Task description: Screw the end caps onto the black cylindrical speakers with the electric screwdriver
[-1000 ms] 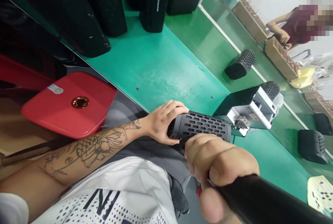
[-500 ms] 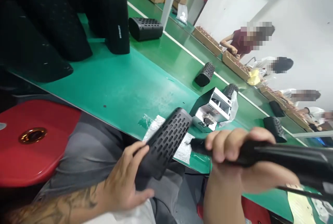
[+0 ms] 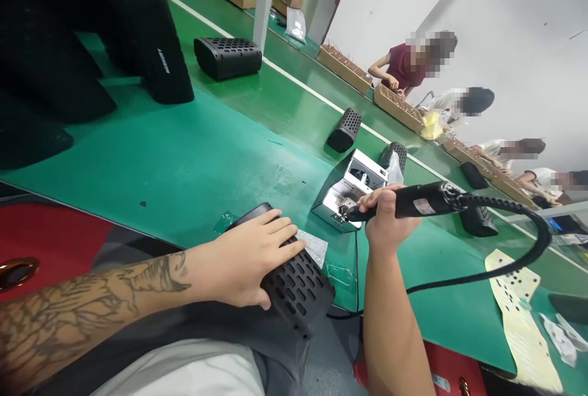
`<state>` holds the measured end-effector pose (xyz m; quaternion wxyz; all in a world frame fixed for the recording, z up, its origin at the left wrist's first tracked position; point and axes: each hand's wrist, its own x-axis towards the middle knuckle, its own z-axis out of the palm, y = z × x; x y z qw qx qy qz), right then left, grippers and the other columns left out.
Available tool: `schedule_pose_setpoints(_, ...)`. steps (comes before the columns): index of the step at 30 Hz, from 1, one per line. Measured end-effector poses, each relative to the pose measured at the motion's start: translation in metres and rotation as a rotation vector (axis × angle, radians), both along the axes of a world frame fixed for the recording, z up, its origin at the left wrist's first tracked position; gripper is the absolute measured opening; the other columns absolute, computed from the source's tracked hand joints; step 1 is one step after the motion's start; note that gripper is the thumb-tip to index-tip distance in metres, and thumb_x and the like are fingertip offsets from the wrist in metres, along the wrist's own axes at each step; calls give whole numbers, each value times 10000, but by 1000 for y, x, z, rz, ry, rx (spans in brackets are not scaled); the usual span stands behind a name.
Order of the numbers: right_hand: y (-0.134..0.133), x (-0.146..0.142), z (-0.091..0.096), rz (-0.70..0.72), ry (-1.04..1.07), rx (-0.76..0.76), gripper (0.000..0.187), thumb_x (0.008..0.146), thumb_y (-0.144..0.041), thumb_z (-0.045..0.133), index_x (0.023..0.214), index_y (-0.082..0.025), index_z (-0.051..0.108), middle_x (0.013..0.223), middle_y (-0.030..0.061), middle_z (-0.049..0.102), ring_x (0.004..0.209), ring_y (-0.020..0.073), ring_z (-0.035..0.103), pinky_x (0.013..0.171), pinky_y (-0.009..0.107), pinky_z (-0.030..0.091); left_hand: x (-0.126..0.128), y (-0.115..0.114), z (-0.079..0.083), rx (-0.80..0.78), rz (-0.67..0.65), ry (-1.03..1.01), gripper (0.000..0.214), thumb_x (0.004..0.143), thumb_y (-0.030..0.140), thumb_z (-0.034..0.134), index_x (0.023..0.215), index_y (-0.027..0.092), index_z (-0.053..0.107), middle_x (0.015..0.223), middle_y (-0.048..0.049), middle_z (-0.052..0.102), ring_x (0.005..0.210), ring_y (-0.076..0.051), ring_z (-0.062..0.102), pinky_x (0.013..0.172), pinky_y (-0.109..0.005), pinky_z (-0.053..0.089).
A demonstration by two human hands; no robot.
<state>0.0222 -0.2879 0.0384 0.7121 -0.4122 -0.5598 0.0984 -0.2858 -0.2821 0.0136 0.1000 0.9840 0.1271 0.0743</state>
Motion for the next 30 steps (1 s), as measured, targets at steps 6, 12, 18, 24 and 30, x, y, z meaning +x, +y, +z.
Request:
schedule_pose_setpoints(6, -49, -16, 41, -10, 79, 8, 531, 965, -774, 993, 1042, -303, 761, 631, -99, 642, 461, 170, 574, 521, 348, 615, -15, -4, -2, 68, 277, 31, 1172, 864, 771, 1068, 1725, 69, 694, 1402, -270, 801, 1320, -491, 760, 1179, -602, 570)
schedule_pose_setpoints(12, -130, -56, 71, 258, 86, -187, 382, 987, -648, 1026, 1155, -326, 909, 679, -75, 675, 438, 175, 555, 502, 416, 594, -49, 16, 2, 17, 300, 45, 1083, 842, 645, 1067, 1751, 197, 687, 1371, -195, 823, 1227, -446, 796, 1082, -543, 600)
schedule_pose_setpoints(18, -128, -91, 51, 275, 194, -235, 467, 950, -746, 1024, 1043, -304, 904, 642, -78, 686, 418, 146, 579, 514, 353, 579, -51, 12, -3, 41, 303, 50, 1060, 862, 631, 1033, 1758, 198, 668, 1419, -212, 817, 1238, -438, 800, 1032, -518, 603)
schedule_pose_setpoints(24, -112, -76, 36, 486, 148, -205, 465, 1044, -696, 960, 1062, -240, 871, 686, -61, 703, 435, 142, 622, 513, 338, 607, -52, 10, -5, 22, 308, 10, 1030, 863, 610, 1023, 1743, 198, 680, 1405, -205, 817, 1231, -435, 792, 1032, -506, 583)
schedule_pose_setpoints(30, -126, -71, 24, 494, 95, -256, 385, 1036, -575, 1017, 1099, -277, 782, 685, -86, 680, 486, 137, 616, 613, 357, 652, -51, 10, -4, 17, 312, 29, 1043, 877, 650, 1029, 1747, 200, 671, 1410, -205, 807, 1239, -437, 784, 1032, -512, 574)
